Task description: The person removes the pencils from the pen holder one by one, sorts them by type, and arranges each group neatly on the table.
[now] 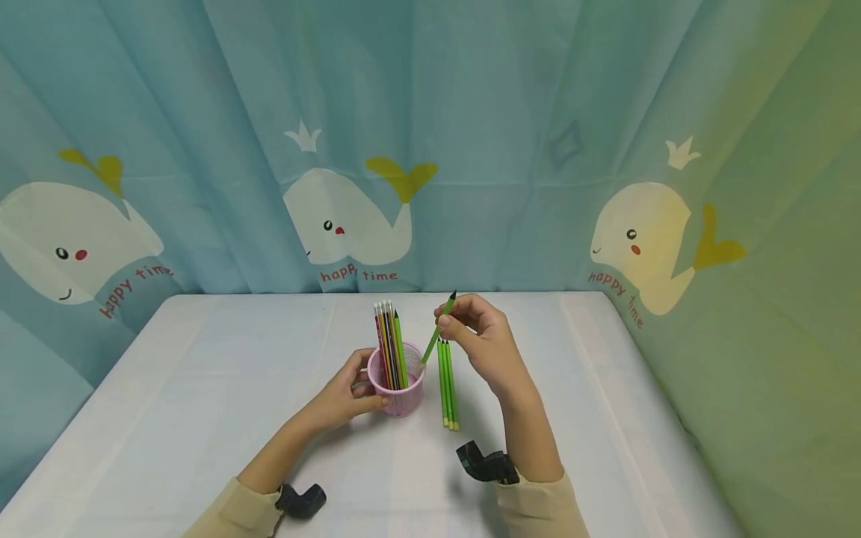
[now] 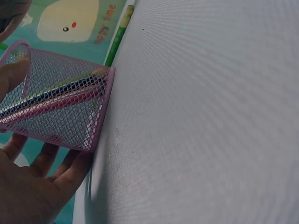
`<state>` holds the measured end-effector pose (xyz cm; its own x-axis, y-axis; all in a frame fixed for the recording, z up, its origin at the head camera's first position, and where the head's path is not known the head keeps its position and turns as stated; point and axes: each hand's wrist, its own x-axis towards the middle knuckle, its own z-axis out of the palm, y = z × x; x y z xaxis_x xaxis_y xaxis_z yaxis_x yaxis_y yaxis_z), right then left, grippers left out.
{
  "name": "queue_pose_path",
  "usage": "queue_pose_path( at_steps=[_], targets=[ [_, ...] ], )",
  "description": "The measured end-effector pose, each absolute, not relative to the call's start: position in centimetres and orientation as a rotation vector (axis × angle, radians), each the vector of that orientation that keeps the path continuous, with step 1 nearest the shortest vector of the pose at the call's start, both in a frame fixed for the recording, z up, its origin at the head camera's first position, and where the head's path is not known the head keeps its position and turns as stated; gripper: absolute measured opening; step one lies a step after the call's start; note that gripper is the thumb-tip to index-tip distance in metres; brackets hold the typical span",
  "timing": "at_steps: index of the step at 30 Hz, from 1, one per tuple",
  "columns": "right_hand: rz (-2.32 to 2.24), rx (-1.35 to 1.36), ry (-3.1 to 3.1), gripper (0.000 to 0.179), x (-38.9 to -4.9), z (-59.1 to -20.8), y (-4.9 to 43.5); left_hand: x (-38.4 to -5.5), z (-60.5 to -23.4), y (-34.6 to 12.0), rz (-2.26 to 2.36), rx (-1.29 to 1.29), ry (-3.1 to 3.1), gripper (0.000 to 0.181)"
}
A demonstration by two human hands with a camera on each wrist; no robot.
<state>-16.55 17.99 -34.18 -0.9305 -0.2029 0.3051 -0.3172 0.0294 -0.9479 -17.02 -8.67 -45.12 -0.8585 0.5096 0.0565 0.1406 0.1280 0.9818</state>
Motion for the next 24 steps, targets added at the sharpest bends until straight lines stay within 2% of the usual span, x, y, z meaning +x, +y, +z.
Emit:
queue_pose_path(
  at_steps=[24],
  targets=[
    [2.078,0.343,-2.202,0.018,-17.8,-35.4,20.8,-17.0,-45.2,-8.6,1.782,0.628,2.110,0.078]
  ],
)
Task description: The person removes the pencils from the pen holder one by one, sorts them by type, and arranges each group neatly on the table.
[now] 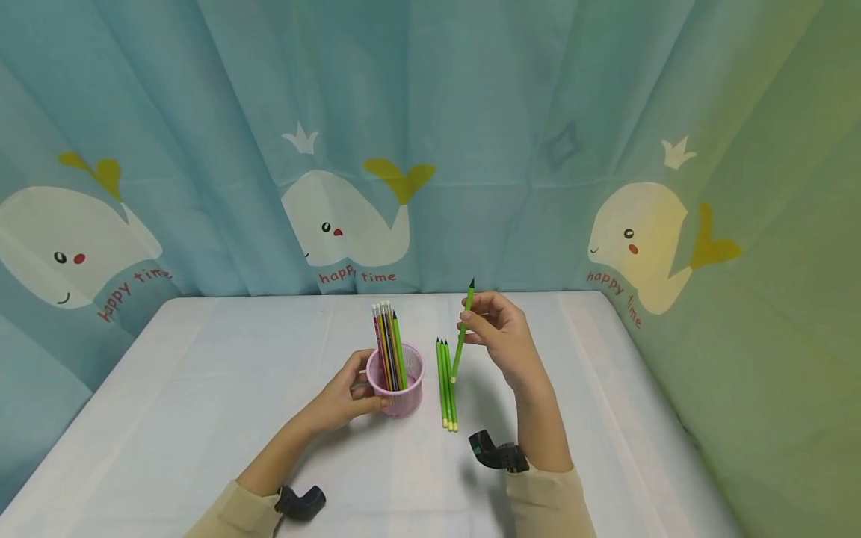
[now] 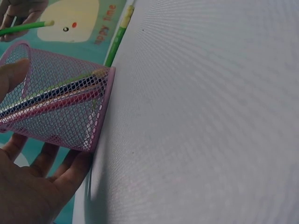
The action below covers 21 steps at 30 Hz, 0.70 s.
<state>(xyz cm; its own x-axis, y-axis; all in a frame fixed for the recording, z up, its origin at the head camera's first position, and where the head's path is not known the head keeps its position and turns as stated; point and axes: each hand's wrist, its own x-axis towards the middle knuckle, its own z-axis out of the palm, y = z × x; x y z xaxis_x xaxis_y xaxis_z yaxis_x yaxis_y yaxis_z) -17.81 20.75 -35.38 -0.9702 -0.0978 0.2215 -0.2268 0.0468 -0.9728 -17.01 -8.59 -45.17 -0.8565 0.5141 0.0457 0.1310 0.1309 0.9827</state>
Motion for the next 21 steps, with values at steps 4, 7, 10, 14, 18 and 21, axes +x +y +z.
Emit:
queue_pose_path(
  at_steps=[4,7,10,14,18,21],
  targets=[
    [2.044,0.283,-2.241,0.019,-18.2,-35.9,20.8,-17.0,-45.2,-8.6,1.790,0.630,2.108,0.078],
    [2.034,0.240,-2.259,0.020,-18.5,-36.4,20.9,-17.0,-45.2,-8.6,1.789,0.634,2.114,0.078],
    [2.024,0.194,-2.279,0.023,-18.8,-36.9,21.0,-17.1,-45.1,-8.6,1.784,0.639,2.113,0.079],
    [1.997,0.146,-2.314,0.027,-19.3,-37.5,21.1,-17.1,-45.1,-8.6,1.789,0.637,2.108,0.078],
    [1.977,0.111,-2.341,0.029,-19.6,-38.1,21.1,-17.1,-45.1,-8.6,1.791,0.634,2.112,0.078],
    [1.981,0.086,-2.353,0.030,-19.8,-38.5,21.2,-17.1,-45.1,-8.6,1.792,0.633,2.116,0.078]
  ],
)
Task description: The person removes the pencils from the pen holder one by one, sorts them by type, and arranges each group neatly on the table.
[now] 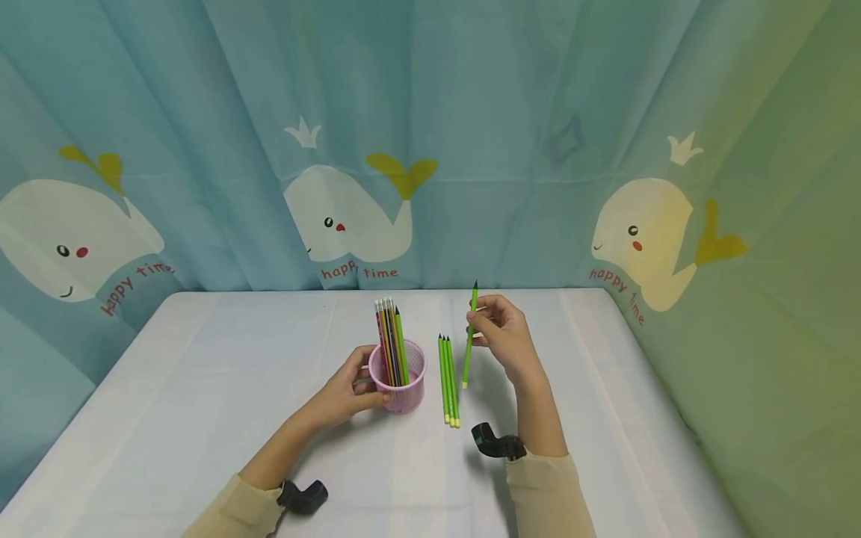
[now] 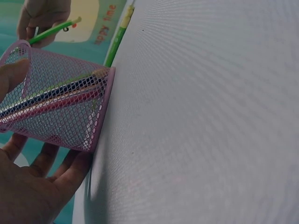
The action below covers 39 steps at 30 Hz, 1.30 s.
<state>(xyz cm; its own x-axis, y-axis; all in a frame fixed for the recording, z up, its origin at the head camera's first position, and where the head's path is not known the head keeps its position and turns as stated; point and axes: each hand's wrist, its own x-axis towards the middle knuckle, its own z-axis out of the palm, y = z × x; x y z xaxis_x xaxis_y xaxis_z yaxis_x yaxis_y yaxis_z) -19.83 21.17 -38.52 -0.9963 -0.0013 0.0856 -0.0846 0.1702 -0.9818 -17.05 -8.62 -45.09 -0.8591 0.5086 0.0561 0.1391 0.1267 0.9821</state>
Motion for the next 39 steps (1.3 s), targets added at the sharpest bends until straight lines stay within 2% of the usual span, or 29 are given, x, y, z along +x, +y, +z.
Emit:
queue_pose_path(
  at_steps=[16,23,39],
  targets=[
    [2.036,-0.025,-2.469,0.031,-20.3,-40.0,21.4,-17.0,-45.1,-8.7,1.780,0.620,2.126,0.078],
    [1.972,-0.040,-2.530,0.039,-20.9,-41.8,21.4,-16.9,-45.2,-8.6,1.772,0.612,2.124,0.078],
    [1.958,-0.121,-2.682,0.036,-21.5,-43.5,21.1,-17.0,-45.0,-8.6,1.780,0.629,2.107,0.078]
  ],
)
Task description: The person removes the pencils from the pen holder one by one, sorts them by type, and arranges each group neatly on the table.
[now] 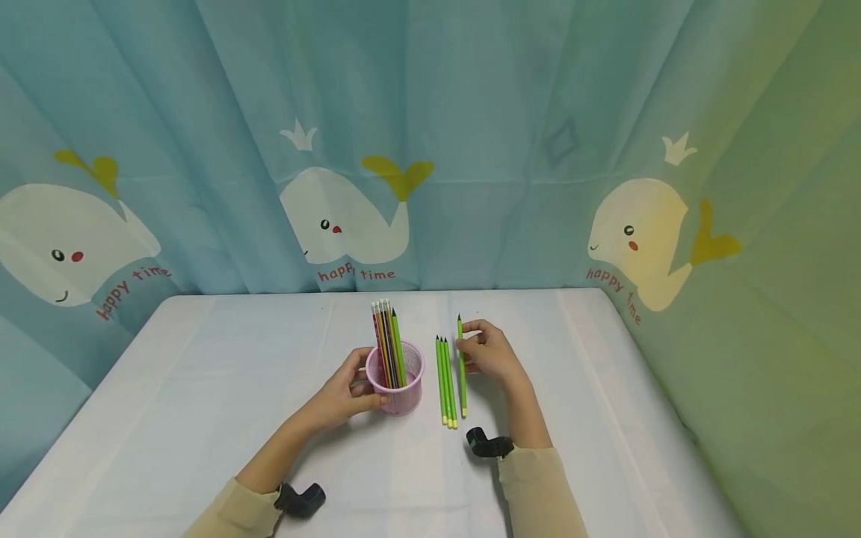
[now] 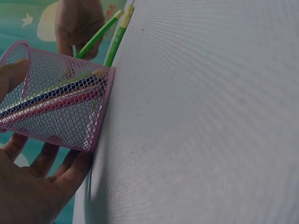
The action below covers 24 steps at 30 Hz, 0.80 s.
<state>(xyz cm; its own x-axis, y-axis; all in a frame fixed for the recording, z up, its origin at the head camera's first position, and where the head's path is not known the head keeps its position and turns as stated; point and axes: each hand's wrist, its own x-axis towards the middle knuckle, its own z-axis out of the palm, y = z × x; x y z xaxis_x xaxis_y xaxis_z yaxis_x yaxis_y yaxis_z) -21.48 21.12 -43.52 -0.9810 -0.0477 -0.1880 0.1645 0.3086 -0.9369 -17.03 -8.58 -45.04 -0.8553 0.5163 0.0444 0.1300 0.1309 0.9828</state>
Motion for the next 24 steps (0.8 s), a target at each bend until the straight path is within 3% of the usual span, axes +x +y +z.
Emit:
queue_pose_path(
  at_steps=[24],
  targets=[
    [-1.564,0.151,2.460,0.038,-21.53,-44.56,20.41,-17.02,-45.00,-8.72,1.789,0.636,2.098,0.078]
  ],
)
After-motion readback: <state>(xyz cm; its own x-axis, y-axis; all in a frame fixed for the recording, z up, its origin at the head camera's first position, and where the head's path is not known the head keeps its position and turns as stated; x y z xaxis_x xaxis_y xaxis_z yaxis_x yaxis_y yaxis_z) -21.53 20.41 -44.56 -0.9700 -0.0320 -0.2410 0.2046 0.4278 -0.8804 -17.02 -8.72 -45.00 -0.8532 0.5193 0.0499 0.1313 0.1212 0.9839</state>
